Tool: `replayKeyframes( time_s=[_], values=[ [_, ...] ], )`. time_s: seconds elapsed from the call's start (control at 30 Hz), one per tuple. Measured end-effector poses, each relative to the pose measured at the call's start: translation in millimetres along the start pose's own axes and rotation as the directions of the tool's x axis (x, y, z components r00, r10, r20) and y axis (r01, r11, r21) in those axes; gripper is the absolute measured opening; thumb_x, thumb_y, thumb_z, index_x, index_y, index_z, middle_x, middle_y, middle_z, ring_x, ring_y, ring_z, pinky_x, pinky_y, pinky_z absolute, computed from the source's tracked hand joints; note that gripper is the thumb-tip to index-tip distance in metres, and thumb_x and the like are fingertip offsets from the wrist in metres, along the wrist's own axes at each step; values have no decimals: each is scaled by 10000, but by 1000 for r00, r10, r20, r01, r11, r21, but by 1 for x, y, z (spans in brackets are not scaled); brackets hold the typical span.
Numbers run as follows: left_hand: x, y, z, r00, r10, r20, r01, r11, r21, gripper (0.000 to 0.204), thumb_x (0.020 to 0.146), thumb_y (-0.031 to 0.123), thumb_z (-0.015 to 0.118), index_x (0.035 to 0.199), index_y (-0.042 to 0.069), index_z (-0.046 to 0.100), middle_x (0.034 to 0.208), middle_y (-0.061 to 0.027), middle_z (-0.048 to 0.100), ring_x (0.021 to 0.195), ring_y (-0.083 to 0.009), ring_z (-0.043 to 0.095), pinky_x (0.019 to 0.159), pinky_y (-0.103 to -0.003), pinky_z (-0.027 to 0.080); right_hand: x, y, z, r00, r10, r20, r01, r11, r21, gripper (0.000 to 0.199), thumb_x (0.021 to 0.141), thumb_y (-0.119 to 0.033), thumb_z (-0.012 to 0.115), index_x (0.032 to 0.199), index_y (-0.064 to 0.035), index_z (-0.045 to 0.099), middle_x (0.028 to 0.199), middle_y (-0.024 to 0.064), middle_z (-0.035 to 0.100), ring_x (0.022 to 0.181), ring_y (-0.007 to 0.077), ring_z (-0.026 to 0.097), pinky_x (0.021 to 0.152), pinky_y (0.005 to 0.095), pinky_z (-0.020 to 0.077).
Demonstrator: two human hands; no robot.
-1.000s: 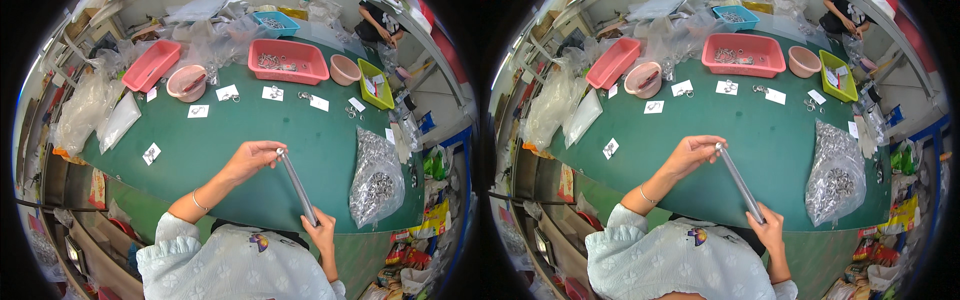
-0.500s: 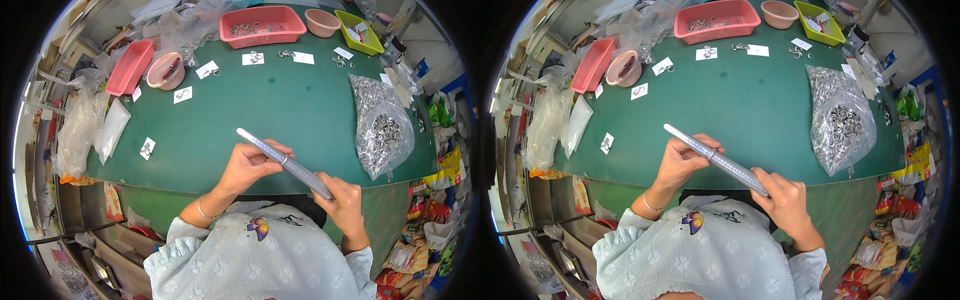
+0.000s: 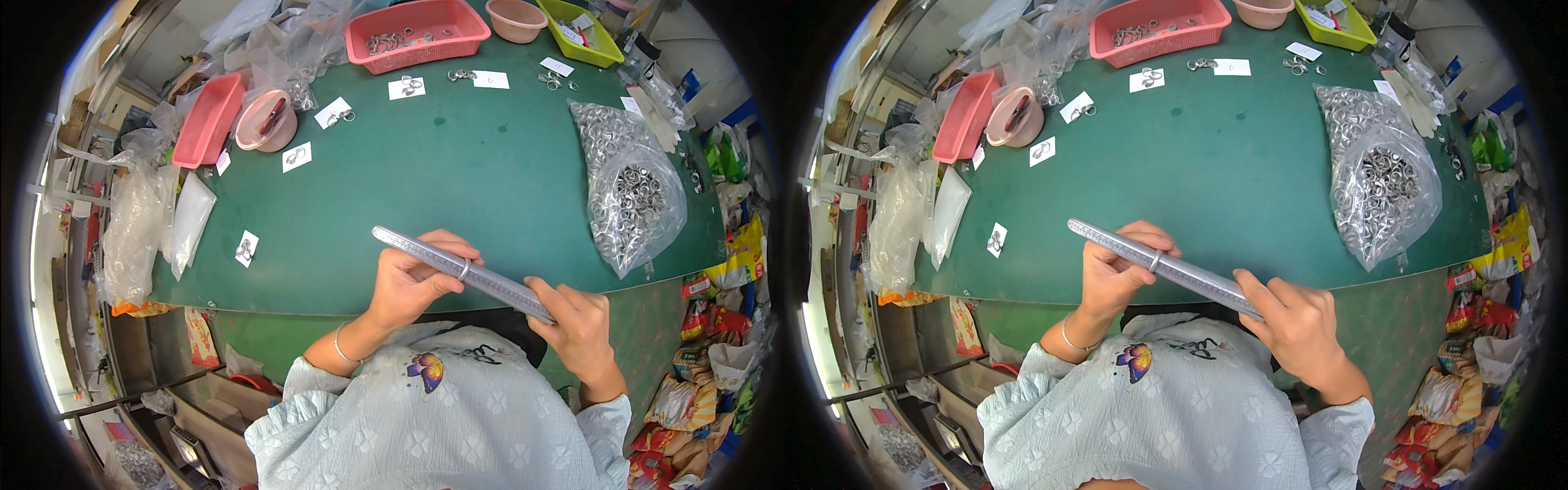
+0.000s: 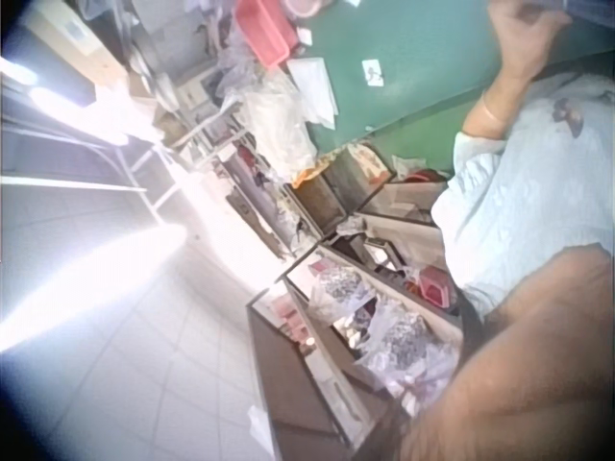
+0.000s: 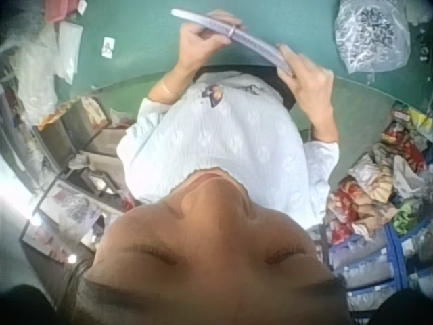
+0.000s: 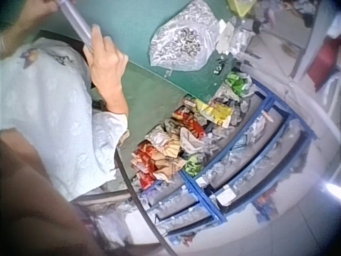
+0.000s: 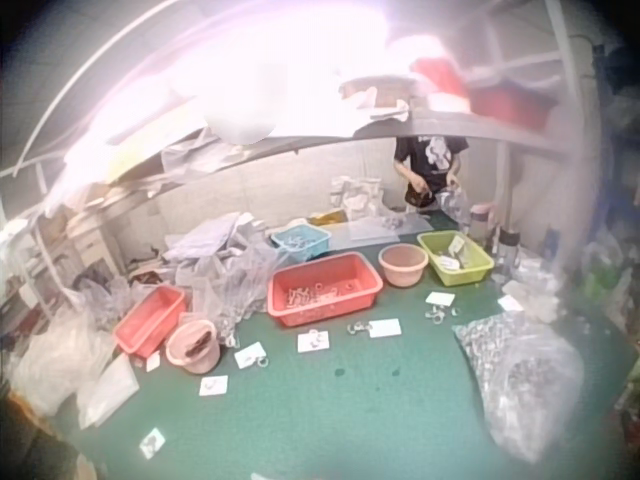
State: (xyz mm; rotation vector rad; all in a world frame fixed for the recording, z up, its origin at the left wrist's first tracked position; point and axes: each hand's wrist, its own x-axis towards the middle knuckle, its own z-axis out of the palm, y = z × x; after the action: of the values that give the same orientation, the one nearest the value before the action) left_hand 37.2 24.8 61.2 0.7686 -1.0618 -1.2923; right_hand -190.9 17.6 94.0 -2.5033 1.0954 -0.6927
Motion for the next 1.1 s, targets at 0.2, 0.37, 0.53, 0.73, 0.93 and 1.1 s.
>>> replayKeyframes(
  time_s=[0.2,0.37,0.53,0.73,0.93,1.1],
  values=[
    [1,4,-3,997,15,79,-19,999,47,372,723,215,745,947,-63,640,899,-152,624,828,-213,597,734,-317,489,-2,-2,0,1000,22,13,-23,997,78,456,611,-92,730,1049,-48,611,597,64,475,472,213,503,437,337,403],
    [1,3,-8,986,49,162,-51,999,10,303,752,94,712,992,-68,620,970,-150,611,889,-209,591,778,-326,496,1,-2,5,1000,27,-17,-24,991,131,420,617,-59,720,1024,-39,622,583,63,485,456,210,503,429,330,409],
    [2,4,-8,985,62,163,-65,998,13,308,748,65,706,1009,-70,613,974,-155,605,895,-216,590,785,-328,495,2,-4,4,1000,27,-13,-26,995,95,398,614,-50,720,1002,-36,631,587,64,508,454,206,508,430,322,414],
    [0,1,-11,987,37,154,-28,998,-57,300,751,18,688,1027,-69,606,996,-159,591,909,-217,586,802,-331,489,4,-5,8,998,40,-47,-34,990,136,363,623,-33,707,979,-38,640,575,64,519,444,203,508,426,314,415],
    [-1,3,-6,998,-35,56,39,995,-87,364,698,157,755,960,-65,634,934,-143,589,854,-208,577,759,-314,474,4,-4,9,998,62,-33,-55,981,185,385,613,-37,713,991,-39,636,582,63,522,454,203,513,431,316,417],
    [-2,3,-11,993,9,118,-5,999,-40,285,740,15,704,998,-71,619,970,-122,579,897,-189,571,797,-306,470,1,-4,9,999,46,-7,-45,993,107,442,588,-47,724,1019,-49,628,598,64,517,465,214,514,436,326,416]
  ],
)
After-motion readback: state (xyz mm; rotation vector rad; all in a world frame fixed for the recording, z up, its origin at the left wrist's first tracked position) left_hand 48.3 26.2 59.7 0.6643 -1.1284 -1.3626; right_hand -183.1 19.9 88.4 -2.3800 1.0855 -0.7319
